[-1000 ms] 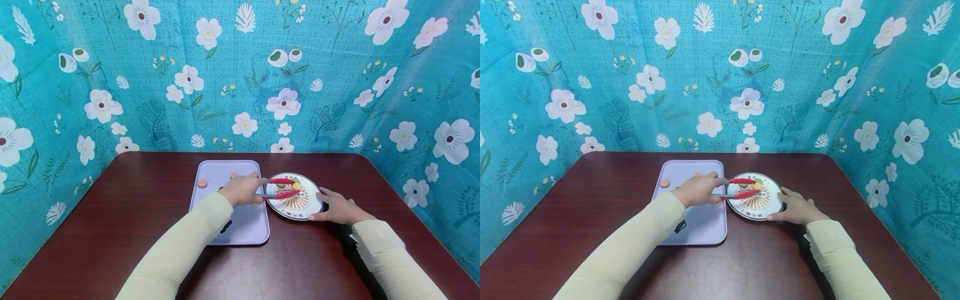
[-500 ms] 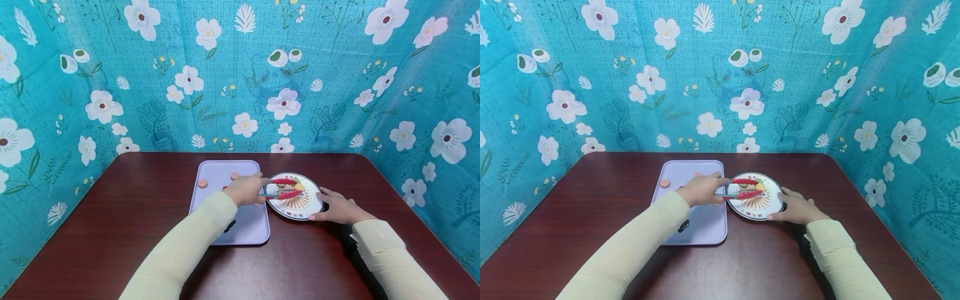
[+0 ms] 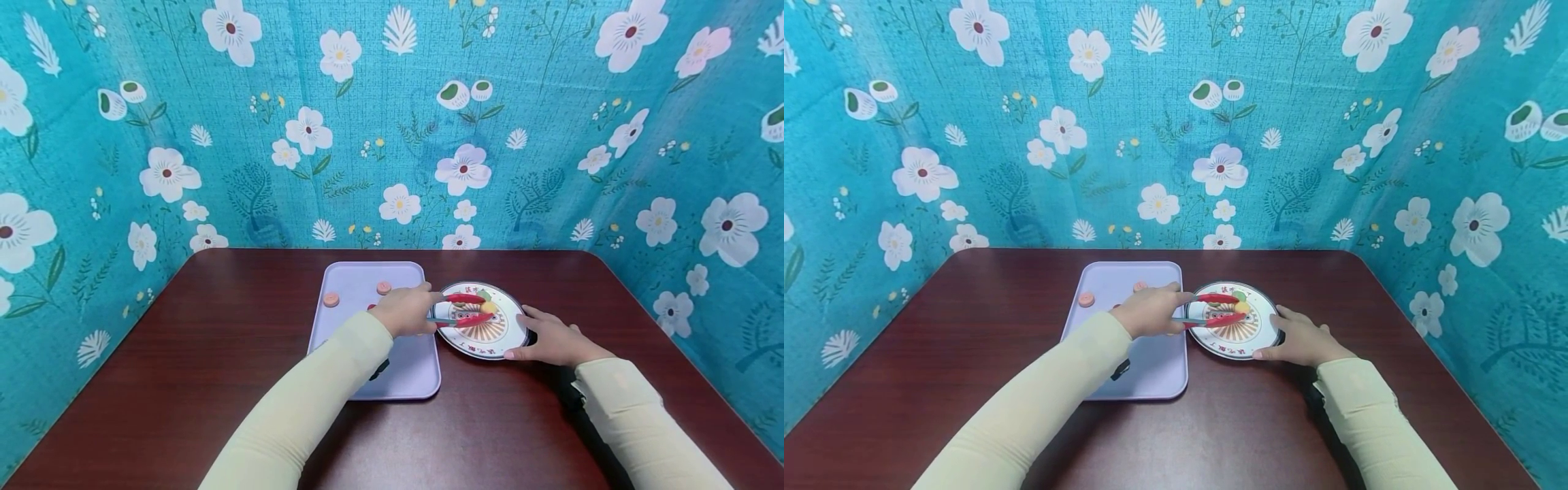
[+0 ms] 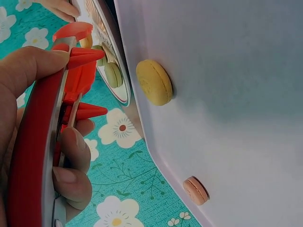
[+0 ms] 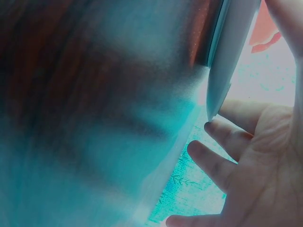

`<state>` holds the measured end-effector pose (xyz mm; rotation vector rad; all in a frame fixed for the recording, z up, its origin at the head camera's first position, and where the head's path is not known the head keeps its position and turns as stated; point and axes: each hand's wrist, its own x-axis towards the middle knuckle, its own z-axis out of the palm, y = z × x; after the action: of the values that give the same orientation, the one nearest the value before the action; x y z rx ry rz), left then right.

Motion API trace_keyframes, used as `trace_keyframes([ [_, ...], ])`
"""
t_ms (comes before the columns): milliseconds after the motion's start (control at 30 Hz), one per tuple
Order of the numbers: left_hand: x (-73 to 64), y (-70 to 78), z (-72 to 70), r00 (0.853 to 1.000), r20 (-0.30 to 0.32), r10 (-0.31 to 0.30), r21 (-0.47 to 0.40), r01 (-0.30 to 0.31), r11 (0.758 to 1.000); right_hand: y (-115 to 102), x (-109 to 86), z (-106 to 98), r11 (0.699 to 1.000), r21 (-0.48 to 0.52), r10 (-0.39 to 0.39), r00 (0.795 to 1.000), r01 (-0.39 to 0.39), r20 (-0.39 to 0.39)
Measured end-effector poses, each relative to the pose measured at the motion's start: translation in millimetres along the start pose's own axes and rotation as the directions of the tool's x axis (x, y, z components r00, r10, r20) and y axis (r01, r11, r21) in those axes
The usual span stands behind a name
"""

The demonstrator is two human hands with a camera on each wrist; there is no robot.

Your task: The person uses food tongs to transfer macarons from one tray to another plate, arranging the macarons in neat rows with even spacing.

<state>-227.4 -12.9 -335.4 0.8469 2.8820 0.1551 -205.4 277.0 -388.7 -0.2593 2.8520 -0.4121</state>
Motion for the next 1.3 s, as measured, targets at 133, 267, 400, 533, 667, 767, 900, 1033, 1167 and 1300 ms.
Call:
trace_keyframes([
  [133, 0.5, 1.1, 0.5, 1.000, -0.011, 0.016, 0.014, -0.016, 1.000, 0.3, 0.1, 0.3, 1.000, -0.002, 0.001, 1.000, -0.001, -0.001],
  [267, 1.3, 1.7, 1.1, 1.000, -0.015, 0.023, 0.027, -0.023, 0.999, 1.3, 0.8, 0.8, 1.000, -0.008, 0.005, 1.000, -0.005, -0.001],
  [400, 2.3, 2.6, 1.3, 1.000, -0.013, 0.026, 0.041, -0.026, 0.999, 1.9, 1.4, 0.7, 1.000, -0.009, 0.005, 1.000, -0.005, -0.002],
  [533, 2.8, 3.8, 1.0, 1.000, -0.007, 0.021, 0.043, -0.020, 0.999, 1.8, 1.6, 0.3, 1.000, -0.009, 0.005, 1.000, -0.005, 0.000],
  [667, 3.3, 4.7, 1.4, 1.000, -0.006, 0.022, 0.047, -0.022, 0.999, 2.0, 2.2, 0.8, 1.000, -0.009, 0.006, 1.000, -0.006, 0.001],
  [767, 3.7, 5.4, 2.0, 1.000, -0.008, 0.027, 0.047, -0.026, 0.999, 2.0, 2.4, 1.0, 1.000, -0.008, 0.007, 1.000, -0.007, 0.002],
  [900, 3.5, 6.8, 2.0, 0.999, -0.005, 0.032, 0.050, -0.031, 0.998, 0.7, 1.2, 0.2, 1.000, -0.010, 0.007, 1.000, -0.007, 0.003],
  [1033, 2.8, 7.7, 2.2, 0.999, -0.002, 0.034, 0.050, -0.034, 0.998, 0.7, 1.8, 1.9, 1.000, -0.008, 0.013, 1.000, -0.013, 0.002],
  [1167, 3.1, 7.6, 3.3, 0.999, -0.010, 0.039, 0.052, -0.038, 0.998, 0.8, 2.0, 2.7, 1.000, -0.005, 0.016, 1.000, -0.016, 0.001],
  [1300, 4.0, 7.1, 3.9, 0.998, -0.029, 0.059, 0.070, -0.057, 0.996, -0.8, 0.4, 1.2, 1.000, -0.005, 0.009, 1.000, -0.009, -0.003],
])
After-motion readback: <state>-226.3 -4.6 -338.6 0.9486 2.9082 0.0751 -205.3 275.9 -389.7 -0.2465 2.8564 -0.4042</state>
